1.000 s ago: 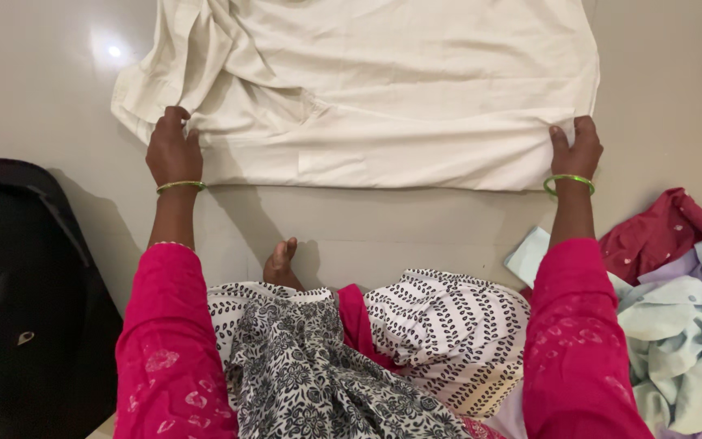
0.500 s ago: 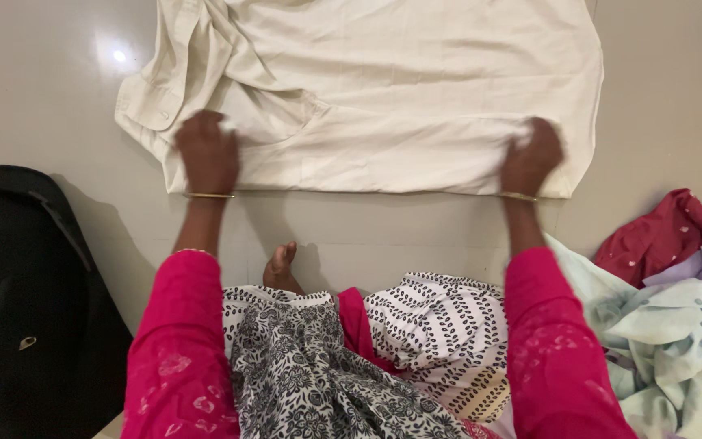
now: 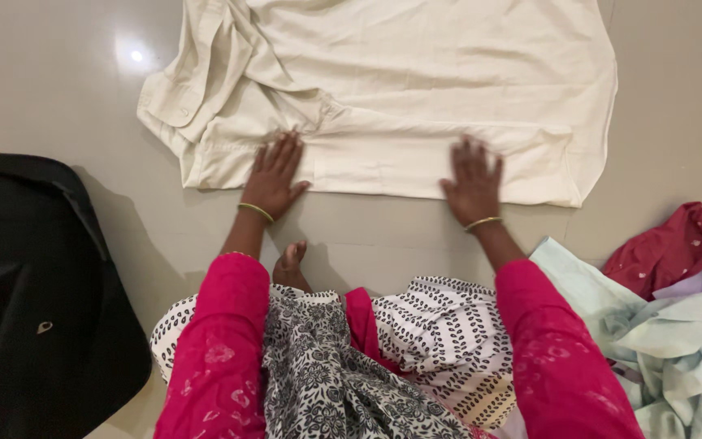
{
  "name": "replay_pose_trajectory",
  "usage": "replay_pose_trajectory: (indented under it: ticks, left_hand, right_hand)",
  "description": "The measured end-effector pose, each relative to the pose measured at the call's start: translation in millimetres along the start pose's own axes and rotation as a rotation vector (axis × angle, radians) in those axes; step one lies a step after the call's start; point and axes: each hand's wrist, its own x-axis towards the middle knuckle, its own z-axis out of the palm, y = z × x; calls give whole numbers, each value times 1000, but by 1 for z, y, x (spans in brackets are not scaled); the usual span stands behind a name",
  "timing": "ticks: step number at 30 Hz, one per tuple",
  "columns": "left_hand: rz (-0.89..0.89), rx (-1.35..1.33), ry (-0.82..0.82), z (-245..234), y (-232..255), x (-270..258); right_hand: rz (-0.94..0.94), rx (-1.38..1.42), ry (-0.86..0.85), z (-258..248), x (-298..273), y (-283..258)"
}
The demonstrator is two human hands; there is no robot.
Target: The person buttons the front of a white shirt and then smooths it out on the floor.
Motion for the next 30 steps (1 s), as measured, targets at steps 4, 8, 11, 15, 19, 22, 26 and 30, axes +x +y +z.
replay_pose_trajectory:
  ticks: [4, 8, 11, 15, 19, 22, 26, 30]
  left_hand:
    - [-10, 114, -30, -12, -50, -19]
    - [-97, 530, -302, -49, -100, -62]
    - [-177, 621, -495, -77, -128, -97]
    - [-351, 605, -216, -91, -150, -120]
    - [-505, 224, 285, -80, -147, -101]
    - [-334, 349, 326, -62, -142, -61]
    - [-296, 300, 453, -49, -138, -38]
    - [-495, 152, 472, -44, -140, -29]
  right_hand:
    - [243, 3, -17, 9, -17, 68]
    - [414, 9, 36, 12, -42, 112]
    - [559, 95, 37, 8, -51, 125]
    - [590, 41, 112, 10, -46, 112]
    - [148, 78, 151, 12, -22, 62]
    - [-17, 96, 73, 11, -15, 17]
    - [-16, 51, 11, 7, -18, 8]
    - [151, -25, -50, 9, -21, 45]
